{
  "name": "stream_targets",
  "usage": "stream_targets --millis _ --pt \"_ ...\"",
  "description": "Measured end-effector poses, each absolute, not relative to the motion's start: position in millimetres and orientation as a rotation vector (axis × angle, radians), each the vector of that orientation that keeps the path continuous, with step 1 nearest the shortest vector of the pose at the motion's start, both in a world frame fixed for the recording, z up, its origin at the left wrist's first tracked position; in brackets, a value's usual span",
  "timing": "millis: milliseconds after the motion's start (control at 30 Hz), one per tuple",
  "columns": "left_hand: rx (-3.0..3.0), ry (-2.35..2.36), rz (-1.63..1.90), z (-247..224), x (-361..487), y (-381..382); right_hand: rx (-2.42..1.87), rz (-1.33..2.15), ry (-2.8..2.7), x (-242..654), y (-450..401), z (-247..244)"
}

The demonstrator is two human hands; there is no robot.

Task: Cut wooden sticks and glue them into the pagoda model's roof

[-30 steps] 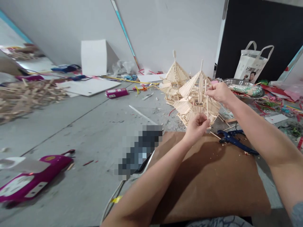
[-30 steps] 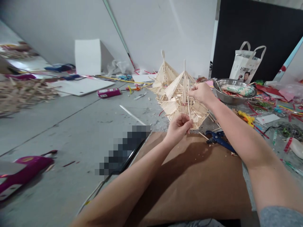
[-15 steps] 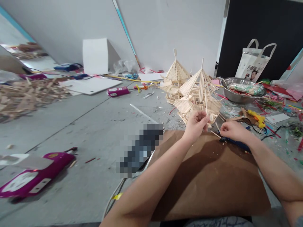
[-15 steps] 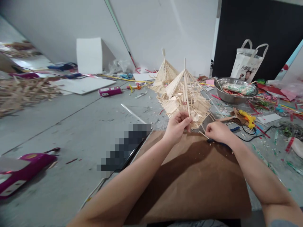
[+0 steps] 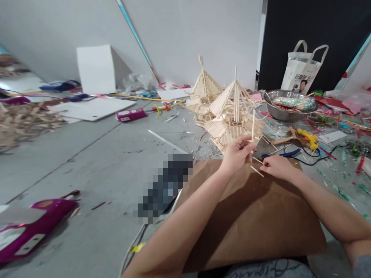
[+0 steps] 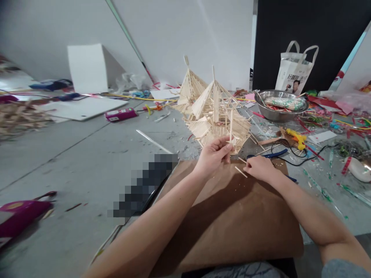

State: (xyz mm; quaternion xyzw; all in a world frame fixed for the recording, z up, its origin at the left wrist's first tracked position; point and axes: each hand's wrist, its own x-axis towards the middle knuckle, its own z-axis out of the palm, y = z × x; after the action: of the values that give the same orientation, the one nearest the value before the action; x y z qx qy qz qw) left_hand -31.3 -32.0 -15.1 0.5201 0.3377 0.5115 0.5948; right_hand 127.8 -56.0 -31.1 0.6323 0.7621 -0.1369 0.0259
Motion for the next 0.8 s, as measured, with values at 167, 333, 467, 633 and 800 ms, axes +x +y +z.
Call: stream_targets --millis 167,333,467,633,800 --pt "1.381 0.835 1.043 -27 -20 -42 1.911 -0.529 2.453 142 -54 -24" --pt "1.751 0.969 0.778 -28 -22 -41 2.121 -0.421 2.456 202 -50 9" --pt "2.207 0.896 0.321 -25 -31 -34 2.505 -0.048 2.028 272 -47 20" --pt "2.448 0.963 -0.068 -25 -36 -31 2.637 -0.069 1.458 328 -44 -17" --pt "2.579 1.103 -0.06 -22 -34 -31 2.539 -0.091 1.657 341 -36 -53"
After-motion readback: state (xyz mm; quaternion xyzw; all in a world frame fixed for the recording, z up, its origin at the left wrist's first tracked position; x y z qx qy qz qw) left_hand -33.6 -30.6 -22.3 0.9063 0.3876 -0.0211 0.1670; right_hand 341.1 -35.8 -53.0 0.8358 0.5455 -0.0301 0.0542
